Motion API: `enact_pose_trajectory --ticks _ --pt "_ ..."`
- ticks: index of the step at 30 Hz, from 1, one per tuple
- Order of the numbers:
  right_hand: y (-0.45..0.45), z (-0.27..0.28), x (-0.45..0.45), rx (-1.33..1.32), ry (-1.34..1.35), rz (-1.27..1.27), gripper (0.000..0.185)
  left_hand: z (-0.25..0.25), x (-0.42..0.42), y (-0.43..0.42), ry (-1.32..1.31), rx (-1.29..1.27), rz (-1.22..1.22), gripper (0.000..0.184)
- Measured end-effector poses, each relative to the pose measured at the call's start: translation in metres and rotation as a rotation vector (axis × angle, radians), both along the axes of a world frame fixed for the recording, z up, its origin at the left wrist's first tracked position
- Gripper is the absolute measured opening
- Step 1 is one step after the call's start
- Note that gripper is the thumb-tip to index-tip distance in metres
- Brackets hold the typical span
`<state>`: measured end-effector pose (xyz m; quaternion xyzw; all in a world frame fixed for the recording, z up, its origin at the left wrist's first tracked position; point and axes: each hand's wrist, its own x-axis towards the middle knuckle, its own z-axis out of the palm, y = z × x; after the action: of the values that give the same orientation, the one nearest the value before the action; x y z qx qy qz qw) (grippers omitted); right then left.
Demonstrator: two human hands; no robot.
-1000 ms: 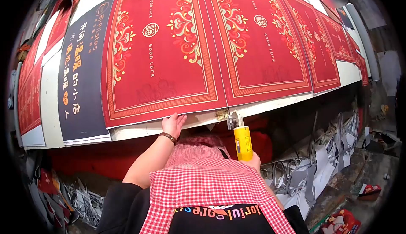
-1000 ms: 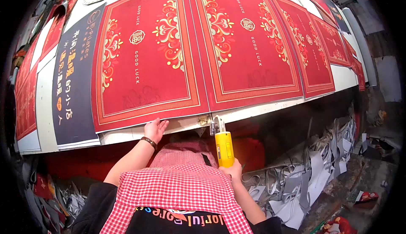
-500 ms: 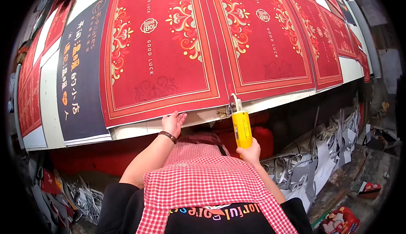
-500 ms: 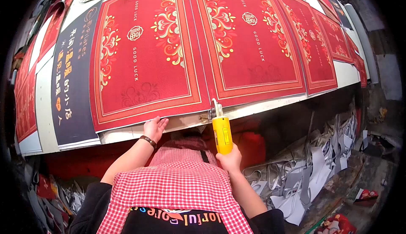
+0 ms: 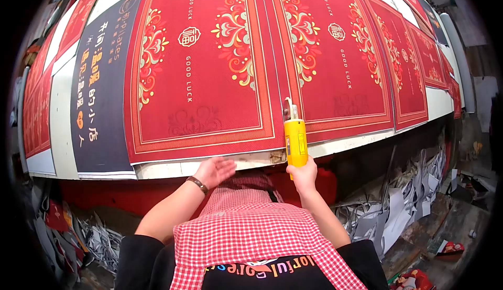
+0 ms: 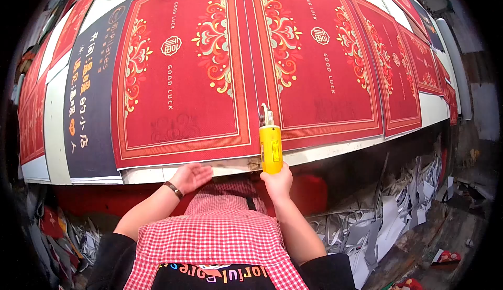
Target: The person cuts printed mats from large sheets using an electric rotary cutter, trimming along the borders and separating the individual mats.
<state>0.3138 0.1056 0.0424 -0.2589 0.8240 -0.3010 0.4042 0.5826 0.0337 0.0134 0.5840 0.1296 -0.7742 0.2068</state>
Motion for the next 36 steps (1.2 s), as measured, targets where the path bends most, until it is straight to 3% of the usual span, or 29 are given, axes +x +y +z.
enact_pose_trajectory --ticks 1,3,6,8,9,10,12,15,18,36 --pt "-0.007 -0.003 0.000 -0.014 -0.023 -0.005 0.042 -0.003 0.007 -0.002 0.087 0.059 -0.153 0.021" --pt "-0.019 -0.016 -0.001 -0.041 -0.005 -0.005 0.042 0.006 0.009 -0.009 0.001 -0.075 -0.398 0.017" --pt "-0.041 -0.019 0.000 -0.092 -0.001 -0.030 0.041 0.003 0.010 -0.053 -0.295 -0.513 -0.615 0.008" --pt "-0.059 -0.019 0.000 -0.123 -0.013 -0.049 0.041 -0.028 0.018 -0.090 -0.813 -1.011 -0.791 0.022" --pt "-0.067 -0.020 -0.002 -0.107 0.012 -0.026 0.041 -0.028 0.023 -0.117 -0.978 -1.114 -0.899 0.030" --pt "-0.075 -0.021 -0.004 -0.092 0.037 -0.003 0.040 -0.033 0.023 -0.139 -1.195 -1.118 -1.015 0.042" --pt "-0.090 -0.024 -0.006 -0.089 0.053 0.004 0.040 -0.026 0.015 -0.177 -1.338 -0.858 -1.152 0.071" --pt "-0.111 -0.031 -0.009 -0.107 0.087 0.025 0.040 -0.022 0.007 -0.216 -1.190 -0.493 -1.340 0.115" --pt "-0.133 -0.034 -0.009 -0.133 0.045 0.013 0.040 -0.028 -0.005 -0.213 -1.128 -0.392 -1.448 0.143" --pt "-0.298 -0.055 -0.020 -0.226 -0.017 0.005 0.034 -0.029 -0.007 -0.223 -1.068 -0.282 -1.553 0.149"
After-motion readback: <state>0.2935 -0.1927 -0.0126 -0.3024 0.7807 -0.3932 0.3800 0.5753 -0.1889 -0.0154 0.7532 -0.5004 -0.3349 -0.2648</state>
